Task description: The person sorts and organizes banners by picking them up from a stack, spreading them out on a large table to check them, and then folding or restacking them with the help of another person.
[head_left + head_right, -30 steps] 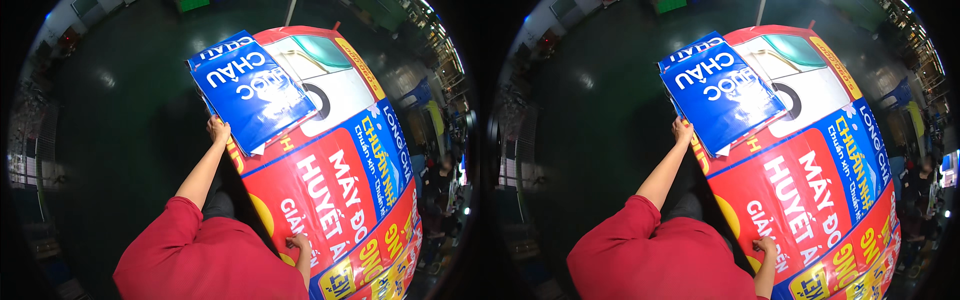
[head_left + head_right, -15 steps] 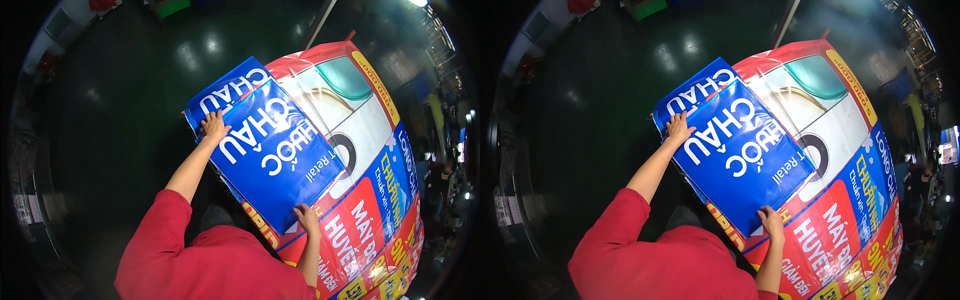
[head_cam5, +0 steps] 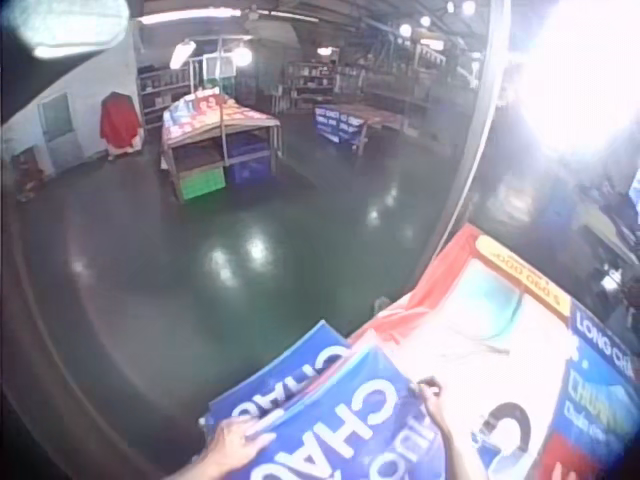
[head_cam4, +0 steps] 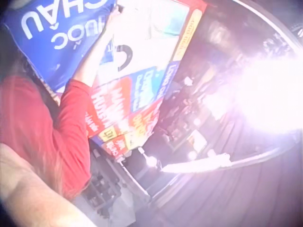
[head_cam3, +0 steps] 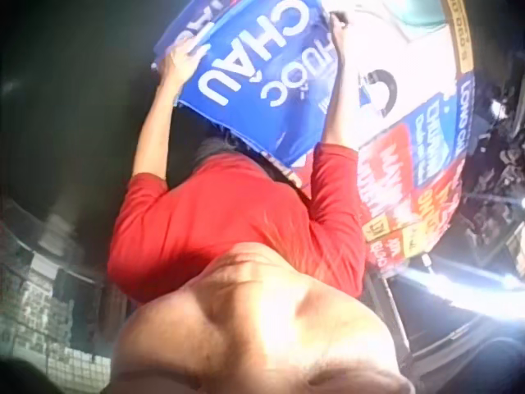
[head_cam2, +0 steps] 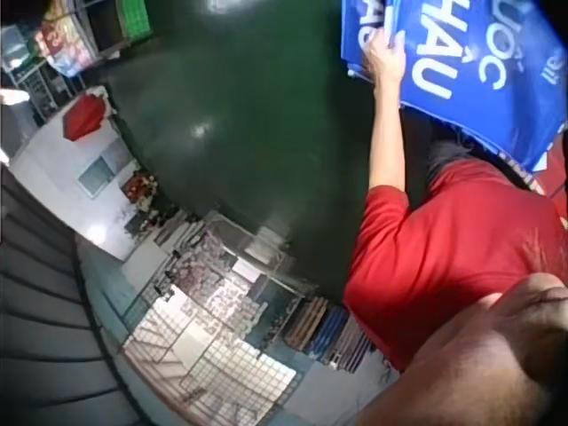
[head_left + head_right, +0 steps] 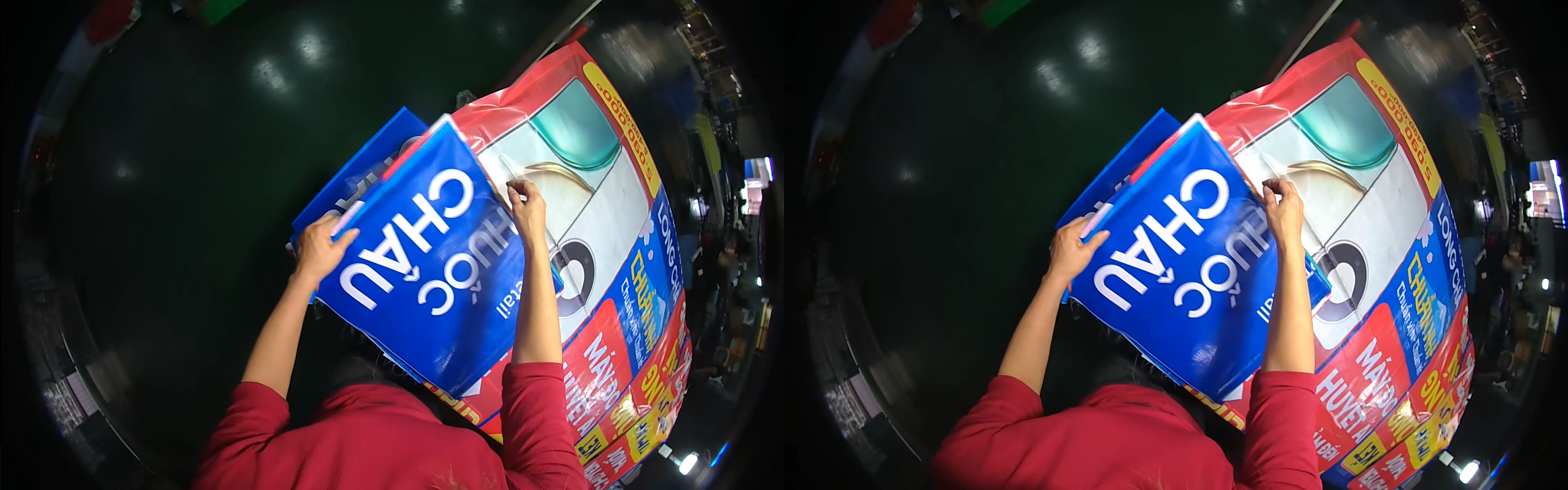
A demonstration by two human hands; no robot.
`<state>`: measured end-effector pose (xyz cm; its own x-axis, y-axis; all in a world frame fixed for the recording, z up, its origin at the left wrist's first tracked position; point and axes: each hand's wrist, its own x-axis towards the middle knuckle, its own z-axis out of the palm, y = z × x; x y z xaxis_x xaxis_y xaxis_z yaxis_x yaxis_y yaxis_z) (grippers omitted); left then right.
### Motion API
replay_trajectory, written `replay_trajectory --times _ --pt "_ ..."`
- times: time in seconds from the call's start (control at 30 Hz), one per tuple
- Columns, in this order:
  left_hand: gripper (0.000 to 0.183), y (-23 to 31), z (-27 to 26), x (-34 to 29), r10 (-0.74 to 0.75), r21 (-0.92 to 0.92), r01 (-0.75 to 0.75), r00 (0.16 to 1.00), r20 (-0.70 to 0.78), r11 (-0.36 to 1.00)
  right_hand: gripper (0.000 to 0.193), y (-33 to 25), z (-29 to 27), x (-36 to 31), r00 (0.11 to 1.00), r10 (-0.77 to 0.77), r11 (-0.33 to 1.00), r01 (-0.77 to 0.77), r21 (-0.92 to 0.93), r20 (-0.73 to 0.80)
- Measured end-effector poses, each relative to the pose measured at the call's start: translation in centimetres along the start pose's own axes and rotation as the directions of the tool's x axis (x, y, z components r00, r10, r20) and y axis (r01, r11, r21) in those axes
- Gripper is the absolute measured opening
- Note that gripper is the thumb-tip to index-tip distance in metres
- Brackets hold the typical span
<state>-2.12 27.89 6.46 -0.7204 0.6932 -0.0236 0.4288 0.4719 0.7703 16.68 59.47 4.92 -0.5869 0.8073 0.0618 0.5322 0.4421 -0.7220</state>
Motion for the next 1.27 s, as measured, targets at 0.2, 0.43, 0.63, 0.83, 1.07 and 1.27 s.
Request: replay_trajectory --times 0.2,0.43,0.63,0.83,1.07,1.27 --pt "0.027 -4.1 -1.7 3.7 0.136 0.067 -0.140 0.989 0.059 0.988 0.042 4.9 2.2 0.4 0.982 0.092 0.985 -0.065 -0.161 0.167" --pt "0.060 -11.8 -1.5 9.6 -0.343 -0.297 0.530 0.795 0.500 0.794 0.052 2.6 3.0 1.1 0.972 0.117 0.915 -0.026 -0.402 0.203" --pt "0.068 -15.8 1.3 11.5 -0.248 -0.277 0.787 0.472 0.846 0.552 0.055 3.7 3.5 0.7 0.972 0.192 0.869 -0.102 -0.484 0.139" --pt "0.044 -7.0 -2.8 9.5 -0.160 -0.301 0.440 0.748 0.645 0.846 0.057 2.5 3.1 -2.4 0.991 0.132 0.873 -0.116 -0.474 0.001" --pt "0.025 7.8 -4.6 3.4 0.152 -0.328 0.100 0.735 0.661 0.939 0.043 1.2 -5.1 -19.0 0.956 0.137 0.958 -0.195 -0.212 -0.258" --pt "0.066 19.8 -2.0 -6.0 0.249 -0.548 0.254 0.688 0.682 0.797 0.024 1.0 -7.1 -41.2 0.797 0.410 0.871 -0.487 -0.070 -0.443"
